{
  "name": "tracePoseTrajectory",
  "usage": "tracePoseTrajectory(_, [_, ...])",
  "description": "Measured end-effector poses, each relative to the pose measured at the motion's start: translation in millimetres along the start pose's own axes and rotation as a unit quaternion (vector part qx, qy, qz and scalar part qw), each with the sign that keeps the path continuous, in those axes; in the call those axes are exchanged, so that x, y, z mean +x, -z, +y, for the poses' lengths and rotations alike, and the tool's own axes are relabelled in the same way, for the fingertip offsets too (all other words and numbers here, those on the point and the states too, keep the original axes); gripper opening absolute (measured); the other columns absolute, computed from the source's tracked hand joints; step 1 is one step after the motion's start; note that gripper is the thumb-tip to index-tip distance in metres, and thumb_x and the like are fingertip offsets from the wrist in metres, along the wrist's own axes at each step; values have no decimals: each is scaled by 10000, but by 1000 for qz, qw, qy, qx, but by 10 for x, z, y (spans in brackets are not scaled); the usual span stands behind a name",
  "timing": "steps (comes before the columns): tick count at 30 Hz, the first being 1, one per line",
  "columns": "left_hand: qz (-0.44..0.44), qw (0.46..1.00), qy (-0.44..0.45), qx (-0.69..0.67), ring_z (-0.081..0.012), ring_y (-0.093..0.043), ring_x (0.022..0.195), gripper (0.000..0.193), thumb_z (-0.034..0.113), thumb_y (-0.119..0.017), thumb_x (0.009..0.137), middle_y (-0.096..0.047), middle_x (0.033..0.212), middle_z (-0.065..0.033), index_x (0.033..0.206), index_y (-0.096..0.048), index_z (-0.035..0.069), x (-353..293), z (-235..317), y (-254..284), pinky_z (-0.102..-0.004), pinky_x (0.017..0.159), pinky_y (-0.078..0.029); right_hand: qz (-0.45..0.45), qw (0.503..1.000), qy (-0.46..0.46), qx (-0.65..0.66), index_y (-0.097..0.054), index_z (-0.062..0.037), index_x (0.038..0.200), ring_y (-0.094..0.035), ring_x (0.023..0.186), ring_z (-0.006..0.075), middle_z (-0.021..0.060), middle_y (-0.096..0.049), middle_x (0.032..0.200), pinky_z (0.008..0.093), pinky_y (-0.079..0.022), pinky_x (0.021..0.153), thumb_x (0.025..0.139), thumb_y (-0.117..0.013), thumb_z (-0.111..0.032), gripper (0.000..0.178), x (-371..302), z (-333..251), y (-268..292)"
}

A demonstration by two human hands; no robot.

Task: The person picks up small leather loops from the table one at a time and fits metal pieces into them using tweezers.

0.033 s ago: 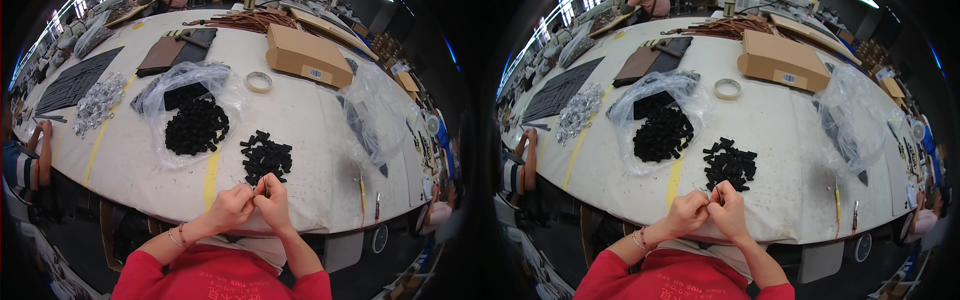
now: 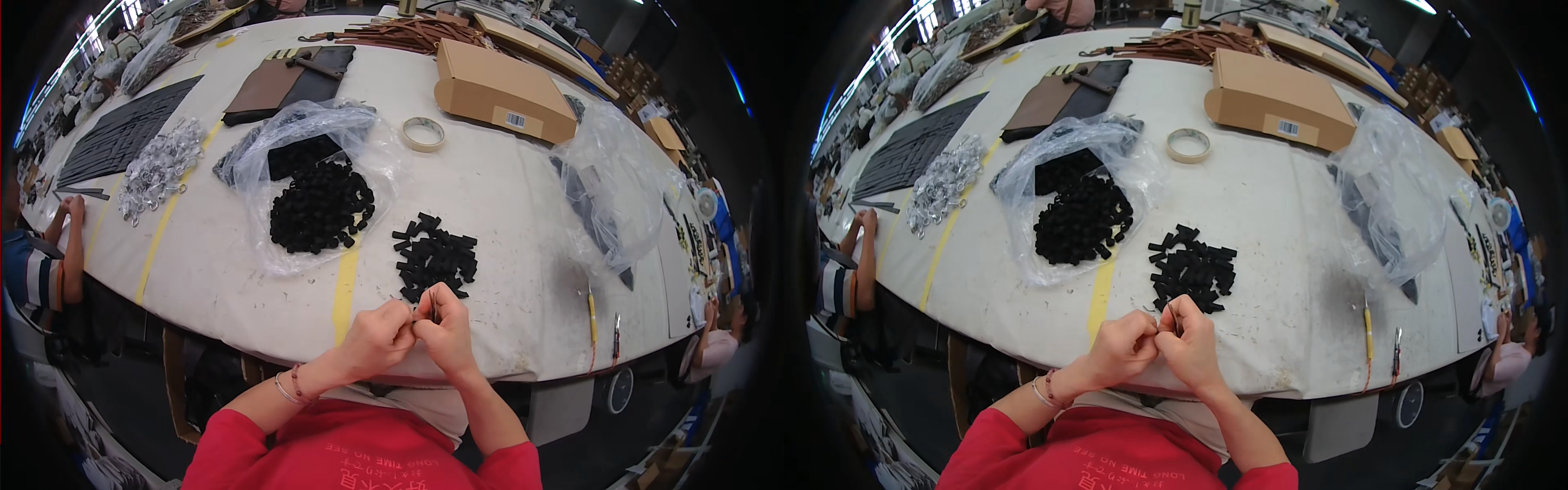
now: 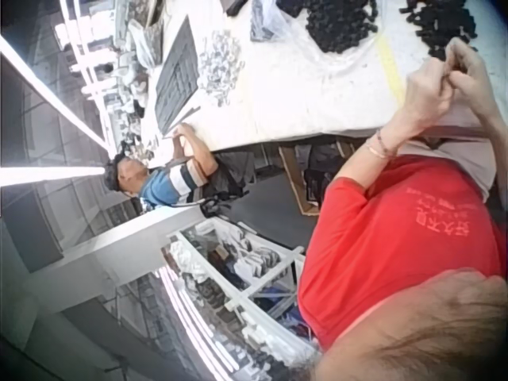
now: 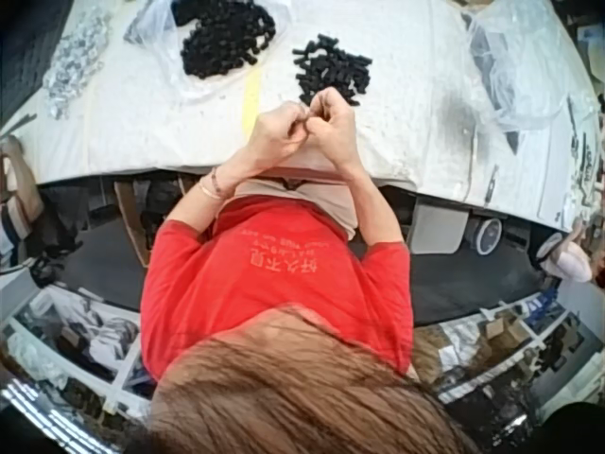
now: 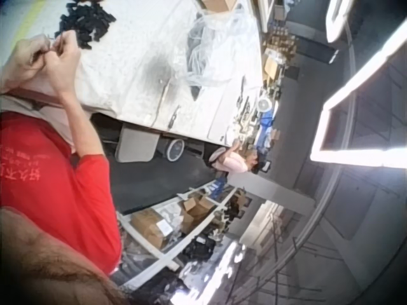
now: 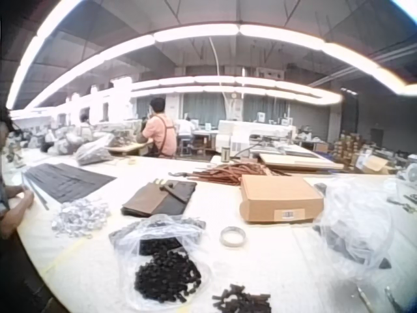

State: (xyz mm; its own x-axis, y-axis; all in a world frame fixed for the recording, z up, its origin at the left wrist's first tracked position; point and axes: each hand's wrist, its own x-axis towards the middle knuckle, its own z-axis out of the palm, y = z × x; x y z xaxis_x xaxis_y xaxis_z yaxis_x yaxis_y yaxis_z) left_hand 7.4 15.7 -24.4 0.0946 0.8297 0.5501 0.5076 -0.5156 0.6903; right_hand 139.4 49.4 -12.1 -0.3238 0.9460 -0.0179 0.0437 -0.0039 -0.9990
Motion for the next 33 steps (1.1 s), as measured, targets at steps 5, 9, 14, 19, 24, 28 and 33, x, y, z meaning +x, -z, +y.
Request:
tracePoseTrajectory(5, [2,807,379,-452,-104,-496,458,66,-47,-469,735,-523,610,-56,767,-510,-6,137,41,166,-243,403,-407,-105,983,-121,85,-465,-27,794,-383,530,36,-4,-460,620,175,-314,474,779,-472,-71,47,-51,-225,138])
tracePoseTrajectory(9, [-29,709,447,-544,-83,-416,365,119,-29,-421,753,-519,600,-62,813,-521,-5,114,-13,217,-206,346,-362,-200,976,-69,-56,-487,-45,914,-394,518,37,0,-485,645,167,-316,471,860,-404,-197,181,-96,-127,203])
tracePoseTrajectory(14, [-41,639,463,-613,-60,-280,290,148,-29,-391,725,-504,558,-81,805,-508,15,77,-81,241,-186,277,-242,-227,964,-126,-57,-489,-40,922,-376,493,36,-4,-471,617,172,-315,460,867,-402,-182,176,-86,-198,187])
tracePoseTrajectory(19, [-37,631,461,-623,-59,-267,295,142,-31,-393,720,-493,540,-75,796,-503,18,88,-47,220,-184,283,-230,-179,981,-47,-55,-487,-28,879,-380,476,33,-14,-452,583,174,-312,443,854,-434,-163,146,-119,-113,141])
tracePoseTrajectory(24, [-32,642,452,-619,-62,-274,299,147,-27,-395,721,-487,528,-73,807,-509,12,78,-51,213,-184,288,-237,-161,981,-69,-88,-492,-16,840,-396,486,34,-4,-476,604,176,-311,439,832,-469,-150,136,-100,-199,142])
tracePoseTrajectory(28, [-31,647,447,-617,-71,-304,300,157,-18,-398,731,-494,530,-78,828,-521,-7,90,-36,213,-187,291,-269,-145,985,-26,-92,-503,-13,826,-414,502,31,-4,-489,608,173,-321,442,822,-479,-127,117,-98,-116,140])
tracePoseTrajectory(33, [-21,651,441,-617,-72,-330,298,146,-19,-403,733,-505,546,-88,815,-523,-21,91,-17,218,-189,286,-283,-148,983,-46,-99,-520,-2,831,-446,549,34,-5,-493,612,180,-355,490,800,-492,-91,98,-100,-132,151])
